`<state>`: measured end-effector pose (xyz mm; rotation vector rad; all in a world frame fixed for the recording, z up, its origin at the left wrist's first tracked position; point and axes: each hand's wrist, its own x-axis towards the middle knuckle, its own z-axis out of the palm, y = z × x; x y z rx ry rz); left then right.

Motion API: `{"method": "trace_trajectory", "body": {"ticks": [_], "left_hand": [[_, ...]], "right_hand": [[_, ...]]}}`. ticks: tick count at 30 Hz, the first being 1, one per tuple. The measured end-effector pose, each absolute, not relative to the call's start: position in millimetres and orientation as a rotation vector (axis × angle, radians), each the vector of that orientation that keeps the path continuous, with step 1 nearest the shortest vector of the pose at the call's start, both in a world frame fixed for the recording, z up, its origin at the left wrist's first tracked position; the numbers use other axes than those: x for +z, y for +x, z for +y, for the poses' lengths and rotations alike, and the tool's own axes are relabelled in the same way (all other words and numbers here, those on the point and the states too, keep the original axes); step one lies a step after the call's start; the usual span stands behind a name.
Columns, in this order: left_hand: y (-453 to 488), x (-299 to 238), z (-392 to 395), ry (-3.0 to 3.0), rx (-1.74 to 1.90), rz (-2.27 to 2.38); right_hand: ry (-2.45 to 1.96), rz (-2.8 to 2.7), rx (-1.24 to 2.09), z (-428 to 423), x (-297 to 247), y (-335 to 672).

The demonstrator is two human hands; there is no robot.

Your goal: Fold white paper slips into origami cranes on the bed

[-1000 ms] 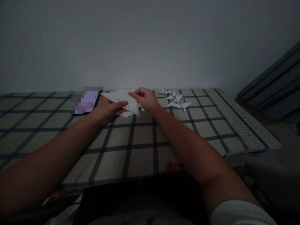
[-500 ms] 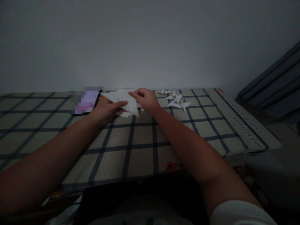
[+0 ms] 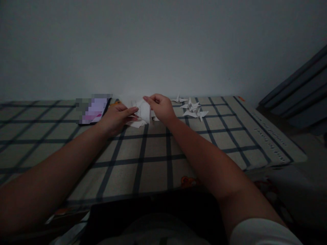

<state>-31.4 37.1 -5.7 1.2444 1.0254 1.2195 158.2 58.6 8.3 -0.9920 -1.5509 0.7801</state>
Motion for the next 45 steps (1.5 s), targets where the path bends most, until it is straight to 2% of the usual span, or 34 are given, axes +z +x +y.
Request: {"method": "trace_trajectory", "body": {"ticks": [7,22,28,38,45], "left_hand": [[-29.6,2.1,30.1,1.268,1.116,1.063],[-30.9,-1.3,42.3,1.154,1.486,1.000],[-32.5,-3.6,41.9,1.212,1.434,1.041],[-30.3,0.5,38.2,1.173,1.389,1.042],[-33.1,-3.6,43.3,1.236,1.476,1.114]], "right_hand": [[-0.983,-1.497,0.764,60.8,8.8,159.2],[-0.960,-1.610,0.971,61.5,5.2,157.9],[-1.005,-1.612,1.113,63.1,5.6,160.3],[-1.017,-1.658,1.130,62.7,9.2,160.5],[-1.024,-1.495,1.216,68.4,3.5,162.6]]}}
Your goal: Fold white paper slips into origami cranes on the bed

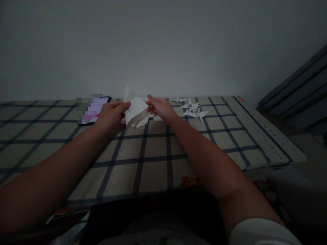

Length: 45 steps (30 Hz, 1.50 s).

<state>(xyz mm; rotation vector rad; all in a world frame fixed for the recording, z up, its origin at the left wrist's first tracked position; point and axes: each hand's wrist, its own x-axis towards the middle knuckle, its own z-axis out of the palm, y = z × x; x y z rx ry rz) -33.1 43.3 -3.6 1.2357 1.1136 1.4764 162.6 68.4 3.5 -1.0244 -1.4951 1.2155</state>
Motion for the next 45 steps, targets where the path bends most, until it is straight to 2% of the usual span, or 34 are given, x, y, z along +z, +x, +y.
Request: {"method": "trace_trajectory", "body": {"ticks": [8,23,45], "left_hand": [[-35.3,-5.3,42.2,1.374,1.503,1.190],[-33.0,-2.9,42.9,1.135,1.448,0.966],[-35.0,-1.9,49.6,1.067,1.676,0.939]], "right_hand": [[-1.005,-1.634,1.201,63.9,4.6,161.4],[-1.011,-1.781,1.131,59.5,11.5,163.5],[-0.941,-2.057,0.940,59.7,10.0,166.6]]}}
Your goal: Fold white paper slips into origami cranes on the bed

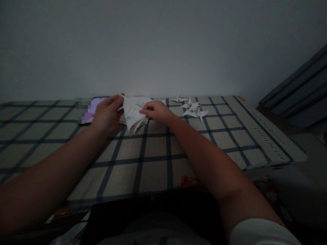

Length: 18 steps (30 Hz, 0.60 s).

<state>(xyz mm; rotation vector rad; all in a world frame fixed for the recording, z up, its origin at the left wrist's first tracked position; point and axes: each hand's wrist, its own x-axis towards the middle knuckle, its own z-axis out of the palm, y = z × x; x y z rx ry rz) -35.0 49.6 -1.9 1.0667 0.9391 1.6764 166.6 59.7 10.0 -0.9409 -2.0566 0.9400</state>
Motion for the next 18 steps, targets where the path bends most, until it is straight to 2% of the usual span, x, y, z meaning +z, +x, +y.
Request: {"method": "trace_trajectory", "body": {"ticks": [18], "left_hand": [[-40.6,3.0,54.0,0.833,1.667,0.873]], "right_hand": [[-0.940,-2.068,0.988,58.4,10.8,166.4]]}}
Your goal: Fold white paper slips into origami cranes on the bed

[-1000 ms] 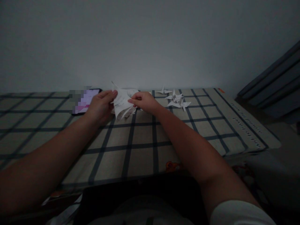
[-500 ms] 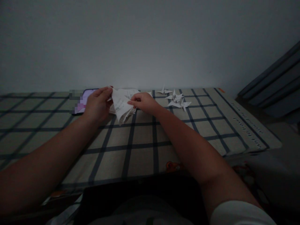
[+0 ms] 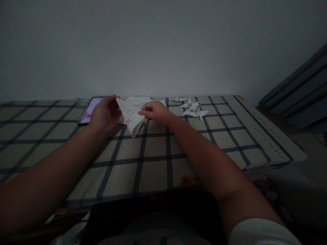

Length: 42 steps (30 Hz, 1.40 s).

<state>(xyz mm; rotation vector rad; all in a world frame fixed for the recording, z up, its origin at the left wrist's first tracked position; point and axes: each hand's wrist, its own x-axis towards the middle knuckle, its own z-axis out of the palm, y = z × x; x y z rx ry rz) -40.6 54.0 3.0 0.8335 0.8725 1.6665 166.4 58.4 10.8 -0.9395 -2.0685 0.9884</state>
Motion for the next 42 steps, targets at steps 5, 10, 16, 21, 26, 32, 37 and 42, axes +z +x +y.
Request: {"method": "trace_trajectory", "body": {"ticks": [5,10,16,21,26,32,37,42], "left_hand": [[-40.8,2.8,55.8,0.920,1.618,0.976],[-36.7,-1.4,50.1,1.093,1.496,1.024],[-33.8,-1.5,37.8,1.231,1.249,1.103],[-34.0,1.2,37.1,1.192,1.208,1.066],[-34.4,2.0,36.7,1.171,1.169,1.070],[-37.9,-0.2,37.3,1.264,1.161,1.091],[-38.3,-5.4,38.8,1.371,1.068,1.116],[-37.3,-5.8,39.7,1.326,1.065,1.084]], "right_hand": [[-0.959,-2.032,1.001,59.6,8.4,166.5],[-1.000,-1.870,1.035,62.0,7.4,165.4],[-1.011,-1.699,1.095,60.3,12.5,163.0],[-1.015,-1.649,1.122,57.2,15.5,161.8],[-1.017,-1.604,1.141,61.1,10.4,162.5],[-0.892,-1.515,1.312,67.8,1.6,161.5],[-0.894,-1.662,1.320,63.4,2.4,163.2],[-0.967,-1.620,1.215,59.5,6.5,162.0]]}}
